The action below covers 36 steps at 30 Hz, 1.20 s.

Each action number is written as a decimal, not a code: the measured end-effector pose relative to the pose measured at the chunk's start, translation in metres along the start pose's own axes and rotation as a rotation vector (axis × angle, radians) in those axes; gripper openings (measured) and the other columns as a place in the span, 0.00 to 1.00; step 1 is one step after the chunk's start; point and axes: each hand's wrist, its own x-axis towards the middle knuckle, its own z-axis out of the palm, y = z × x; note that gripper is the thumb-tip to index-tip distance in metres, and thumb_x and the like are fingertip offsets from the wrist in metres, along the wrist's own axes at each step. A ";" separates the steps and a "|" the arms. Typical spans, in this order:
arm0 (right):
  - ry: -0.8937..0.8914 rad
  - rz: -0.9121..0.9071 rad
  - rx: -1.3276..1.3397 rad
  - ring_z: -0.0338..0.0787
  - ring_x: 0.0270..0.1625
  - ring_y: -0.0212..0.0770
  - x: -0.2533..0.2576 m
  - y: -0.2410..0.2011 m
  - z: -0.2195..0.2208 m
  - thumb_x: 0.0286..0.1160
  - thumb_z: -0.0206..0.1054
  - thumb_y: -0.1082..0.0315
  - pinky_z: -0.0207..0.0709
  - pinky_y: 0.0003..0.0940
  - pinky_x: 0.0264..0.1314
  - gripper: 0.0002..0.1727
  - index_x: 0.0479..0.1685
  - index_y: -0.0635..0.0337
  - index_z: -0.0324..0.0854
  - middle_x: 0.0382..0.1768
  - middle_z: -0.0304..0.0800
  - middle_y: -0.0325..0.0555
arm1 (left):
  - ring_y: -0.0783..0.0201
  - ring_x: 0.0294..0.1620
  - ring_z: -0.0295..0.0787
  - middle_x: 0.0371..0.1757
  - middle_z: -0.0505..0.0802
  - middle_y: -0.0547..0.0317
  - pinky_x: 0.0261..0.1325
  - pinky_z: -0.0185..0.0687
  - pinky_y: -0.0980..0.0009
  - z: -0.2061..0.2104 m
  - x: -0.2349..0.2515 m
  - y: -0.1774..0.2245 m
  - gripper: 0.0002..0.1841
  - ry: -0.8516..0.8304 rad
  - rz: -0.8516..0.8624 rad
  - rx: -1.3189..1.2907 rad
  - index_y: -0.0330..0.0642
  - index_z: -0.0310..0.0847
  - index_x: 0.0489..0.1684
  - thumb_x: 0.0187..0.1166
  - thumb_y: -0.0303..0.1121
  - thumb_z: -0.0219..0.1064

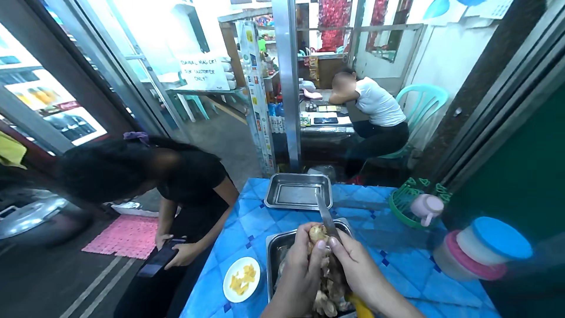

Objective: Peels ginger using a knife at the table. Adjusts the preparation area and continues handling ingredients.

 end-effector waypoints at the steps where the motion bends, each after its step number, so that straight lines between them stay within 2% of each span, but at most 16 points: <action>1: -0.032 0.057 0.154 0.82 0.19 0.36 0.001 0.003 -0.001 0.94 0.42 0.59 0.83 0.34 0.23 0.20 0.70 0.57 0.71 0.24 0.78 0.40 | 0.70 0.49 0.89 0.54 0.90 0.55 0.53 0.88 0.72 -0.005 0.003 -0.001 0.20 -0.033 -0.037 -0.086 0.32 0.69 0.73 0.91 0.37 0.52; 2: -0.039 0.098 0.274 0.81 0.18 0.37 0.002 0.006 -0.003 0.94 0.42 0.59 0.83 0.35 0.22 0.18 0.69 0.57 0.70 0.22 0.77 0.40 | 0.70 0.48 0.89 0.55 0.90 0.56 0.50 0.88 0.72 -0.010 0.006 -0.001 0.20 -0.062 -0.081 -0.174 0.34 0.69 0.75 0.91 0.37 0.51; 4: 0.001 0.115 0.415 0.83 0.21 0.39 0.002 0.018 -0.008 0.93 0.44 0.62 0.85 0.38 0.24 0.18 0.70 0.58 0.68 0.24 0.79 0.42 | 0.71 0.41 0.85 0.58 0.88 0.59 0.37 0.80 0.76 -0.015 0.008 0.002 0.21 -0.113 -0.195 -0.330 0.39 0.70 0.78 0.91 0.37 0.50; 6: 0.017 0.080 0.505 0.87 0.24 0.41 0.001 0.027 -0.013 0.92 0.43 0.63 0.88 0.38 0.27 0.16 0.68 0.60 0.67 0.27 0.83 0.44 | 0.72 0.40 0.83 0.63 0.86 0.59 0.34 0.78 0.77 -0.020 0.009 0.002 0.23 -0.159 -0.274 -0.449 0.42 0.69 0.82 0.92 0.38 0.47; 8: -0.009 0.014 0.512 0.90 0.27 0.42 -0.002 0.031 -0.019 0.92 0.43 0.64 0.90 0.39 0.33 0.15 0.65 0.61 0.68 0.28 0.84 0.45 | 0.73 0.36 0.81 0.58 0.87 0.60 0.34 0.77 0.78 -0.023 0.010 0.000 0.24 -0.187 -0.296 -0.524 0.41 0.68 0.85 0.93 0.38 0.46; 10: -0.018 -0.096 0.358 0.88 0.26 0.37 -0.002 0.028 -0.021 0.92 0.44 0.65 0.89 0.36 0.35 0.14 0.61 0.61 0.71 0.25 0.83 0.39 | 0.73 0.35 0.81 0.54 0.87 0.60 0.34 0.77 0.79 -0.027 0.012 0.000 0.25 -0.224 -0.308 -0.553 0.42 0.66 0.86 0.94 0.39 0.44; 12: 0.011 -0.237 0.070 0.81 0.24 0.31 0.000 0.024 -0.022 0.92 0.47 0.62 0.82 0.29 0.30 0.14 0.57 0.60 0.75 0.25 0.77 0.34 | 0.75 0.31 0.77 0.47 0.85 0.64 0.31 0.74 0.79 -0.030 0.012 0.002 0.25 -0.262 -0.328 -0.579 0.44 0.67 0.86 0.93 0.41 0.45; 14: 0.041 -0.325 -0.163 0.78 0.23 0.29 0.002 0.020 -0.024 0.93 0.48 0.57 0.77 0.27 0.27 0.17 0.53 0.58 0.79 0.24 0.75 0.34 | 0.77 0.27 0.74 0.39 0.84 0.69 0.29 0.71 0.80 -0.031 0.012 0.005 0.25 -0.284 -0.338 -0.636 0.45 0.69 0.83 0.92 0.44 0.47; 17: 0.048 -0.411 -0.314 0.77 0.20 0.30 0.001 0.014 -0.026 0.94 0.47 0.54 0.76 0.28 0.24 0.20 0.48 0.58 0.81 0.21 0.75 0.36 | 0.79 0.25 0.71 0.33 0.81 0.72 0.26 0.67 0.82 -0.031 0.012 0.009 0.21 -0.302 -0.296 -0.681 0.50 0.71 0.74 0.90 0.49 0.56; 20: 0.082 -0.476 -0.398 0.78 0.20 0.32 -0.003 0.011 -0.022 0.94 0.47 0.51 0.76 0.30 0.24 0.23 0.43 0.58 0.80 0.19 0.75 0.38 | 0.81 0.23 0.72 0.39 0.87 0.69 0.24 0.67 0.83 -0.031 0.011 0.008 0.30 -0.276 -0.251 -0.667 0.46 0.72 0.72 0.76 0.50 0.74; 22: 0.132 -0.528 -0.416 0.77 0.19 0.32 -0.008 0.011 -0.017 0.94 0.46 0.51 0.75 0.29 0.22 0.23 0.42 0.58 0.80 0.18 0.74 0.38 | 0.81 0.27 0.76 0.44 0.89 0.68 0.26 0.71 0.83 -0.030 0.010 0.007 0.32 -0.281 -0.223 -0.648 0.45 0.73 0.71 0.72 0.51 0.77; 24: 0.187 -0.570 -0.462 0.79 0.19 0.33 -0.012 0.010 -0.011 0.94 0.47 0.52 0.76 0.32 0.22 0.23 0.41 0.58 0.81 0.18 0.77 0.40 | 0.79 0.34 0.83 0.51 0.91 0.67 0.32 0.78 0.82 -0.029 0.009 0.007 0.34 -0.282 -0.183 -0.640 0.44 0.73 0.72 0.69 0.49 0.79; 26: 0.239 -0.601 -0.539 0.81 0.19 0.35 -0.014 0.008 -0.006 0.93 0.48 0.53 0.77 0.33 0.21 0.22 0.41 0.58 0.80 0.18 0.78 0.41 | 0.77 0.40 0.86 0.55 0.91 0.65 0.35 0.81 0.81 -0.029 0.010 0.009 0.31 -0.268 -0.170 -0.637 0.45 0.78 0.69 0.68 0.46 0.81; 29: 0.345 -0.678 -0.676 0.80 0.16 0.35 -0.014 0.008 -0.001 0.94 0.46 0.51 0.75 0.32 0.17 0.23 0.38 0.57 0.79 0.16 0.76 0.39 | 0.79 0.37 0.84 0.55 0.91 0.66 0.32 0.78 0.83 -0.029 0.011 0.010 0.24 -0.267 -0.151 -0.620 0.46 0.84 0.63 0.70 0.44 0.80; 33: 0.471 -0.758 -0.778 0.80 0.17 0.34 -0.016 0.008 0.005 0.94 0.45 0.54 0.74 0.29 0.16 0.23 0.34 0.56 0.78 0.16 0.76 0.38 | 0.78 0.39 0.85 0.55 0.91 0.65 0.37 0.81 0.80 -0.029 0.013 0.014 0.21 -0.241 -0.106 -0.573 0.44 0.87 0.61 0.72 0.41 0.78; 36: 0.527 -0.767 -0.788 0.80 0.18 0.33 -0.019 0.008 0.008 0.92 0.47 0.58 0.74 0.28 0.17 0.20 0.33 0.56 0.78 0.17 0.77 0.39 | 0.78 0.38 0.86 0.54 0.92 0.64 0.36 0.82 0.80 -0.024 0.011 0.017 0.20 -0.196 -0.101 -0.556 0.43 0.86 0.61 0.72 0.39 0.78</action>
